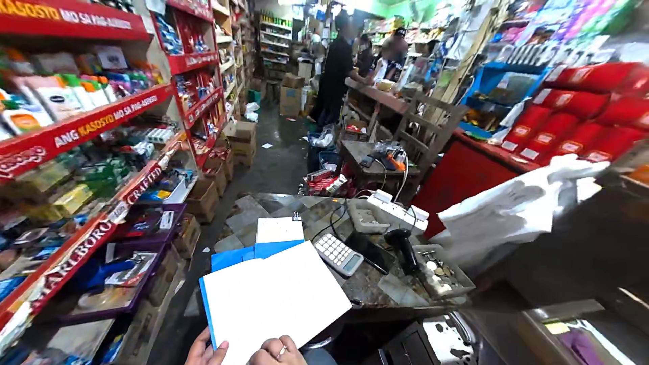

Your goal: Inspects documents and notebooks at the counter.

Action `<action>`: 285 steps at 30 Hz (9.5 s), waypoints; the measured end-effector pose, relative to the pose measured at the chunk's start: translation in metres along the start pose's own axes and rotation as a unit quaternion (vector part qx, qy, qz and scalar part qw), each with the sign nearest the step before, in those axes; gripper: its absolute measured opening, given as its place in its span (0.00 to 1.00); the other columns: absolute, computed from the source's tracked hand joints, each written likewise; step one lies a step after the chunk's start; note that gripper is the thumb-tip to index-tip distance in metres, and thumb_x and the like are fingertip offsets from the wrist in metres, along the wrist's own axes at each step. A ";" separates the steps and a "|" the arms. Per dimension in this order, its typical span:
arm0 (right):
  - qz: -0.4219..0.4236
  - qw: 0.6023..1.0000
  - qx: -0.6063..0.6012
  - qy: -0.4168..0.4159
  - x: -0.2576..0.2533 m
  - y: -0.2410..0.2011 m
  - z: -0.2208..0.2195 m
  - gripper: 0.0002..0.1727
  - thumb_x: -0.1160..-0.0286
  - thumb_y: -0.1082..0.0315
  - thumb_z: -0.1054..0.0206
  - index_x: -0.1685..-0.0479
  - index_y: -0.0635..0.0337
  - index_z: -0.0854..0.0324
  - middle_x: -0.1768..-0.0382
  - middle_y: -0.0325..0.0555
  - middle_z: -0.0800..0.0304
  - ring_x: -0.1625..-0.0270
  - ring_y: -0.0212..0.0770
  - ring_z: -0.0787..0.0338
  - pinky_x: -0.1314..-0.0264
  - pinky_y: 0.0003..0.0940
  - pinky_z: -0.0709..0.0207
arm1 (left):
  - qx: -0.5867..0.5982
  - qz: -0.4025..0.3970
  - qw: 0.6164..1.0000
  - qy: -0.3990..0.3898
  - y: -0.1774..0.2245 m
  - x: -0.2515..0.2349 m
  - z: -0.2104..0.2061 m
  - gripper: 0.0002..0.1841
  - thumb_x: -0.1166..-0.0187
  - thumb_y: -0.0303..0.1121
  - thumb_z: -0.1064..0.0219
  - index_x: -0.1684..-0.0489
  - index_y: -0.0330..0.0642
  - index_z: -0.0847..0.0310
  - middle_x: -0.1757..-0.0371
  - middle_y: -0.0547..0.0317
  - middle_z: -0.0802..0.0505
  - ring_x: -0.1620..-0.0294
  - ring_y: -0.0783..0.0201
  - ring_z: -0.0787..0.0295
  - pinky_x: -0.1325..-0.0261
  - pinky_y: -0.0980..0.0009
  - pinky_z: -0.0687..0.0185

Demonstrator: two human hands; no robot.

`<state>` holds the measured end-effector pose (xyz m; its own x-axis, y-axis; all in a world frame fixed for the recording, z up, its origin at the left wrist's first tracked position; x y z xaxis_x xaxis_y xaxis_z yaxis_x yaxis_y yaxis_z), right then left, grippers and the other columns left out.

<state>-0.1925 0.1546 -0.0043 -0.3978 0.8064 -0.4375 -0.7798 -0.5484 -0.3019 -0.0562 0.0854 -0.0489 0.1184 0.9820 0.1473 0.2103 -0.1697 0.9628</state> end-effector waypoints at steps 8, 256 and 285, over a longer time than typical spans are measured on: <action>-0.089 0.977 -0.185 0.052 0.001 0.027 0.003 0.05 0.30 0.70 0.26 0.68 0.61 0.05 0.59 0.50 0.06 0.50 0.51 0.10 0.47 0.45 0.17 | 0.042 0.021 0.998 0.035 -0.004 -0.002 -0.002 0.21 0.08 0.28 0.56 0.19 0.32 0.40 0.42 0.56 0.12 0.52 0.72 0.08 0.51 0.71 0.07; -0.007 0.989 -0.092 0.119 0.043 0.024 -0.023 0.08 0.19 0.63 0.34 0.61 0.50 0.09 0.61 0.40 0.12 0.51 0.40 0.15 0.40 0.34 0.25 | 0.040 0.094 0.993 0.059 -0.028 -0.002 0.005 0.15 0.05 0.32 0.54 0.45 0.35 0.21 0.61 0.56 0.06 0.64 0.67 0.05 0.62 0.71 0.08; 0.056 0.990 0.044 0.121 0.051 0.021 -0.030 0.09 0.17 0.63 0.37 0.47 0.45 0.13 0.61 0.39 0.17 0.52 0.40 0.20 0.35 0.41 0.37 | 0.035 0.076 0.996 0.040 -0.029 -0.006 0.006 0.16 0.13 0.19 0.47 0.30 0.33 0.29 0.54 0.51 0.05 0.58 0.62 0.04 0.58 0.67 0.06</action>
<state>-0.2152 0.1775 -0.0581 -0.3645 0.6588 -0.6581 -0.7810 -0.6012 -0.1693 -0.0578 0.0839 -0.0793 0.0762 0.9476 0.3101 0.2627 -0.3191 0.9106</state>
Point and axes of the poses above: each hand's wrist, its own x-axis away from the middle knuckle, its own z-axis out of the back of the hand, y = z × x, the point moved 5 cm from there along -x, towards the middle knuckle
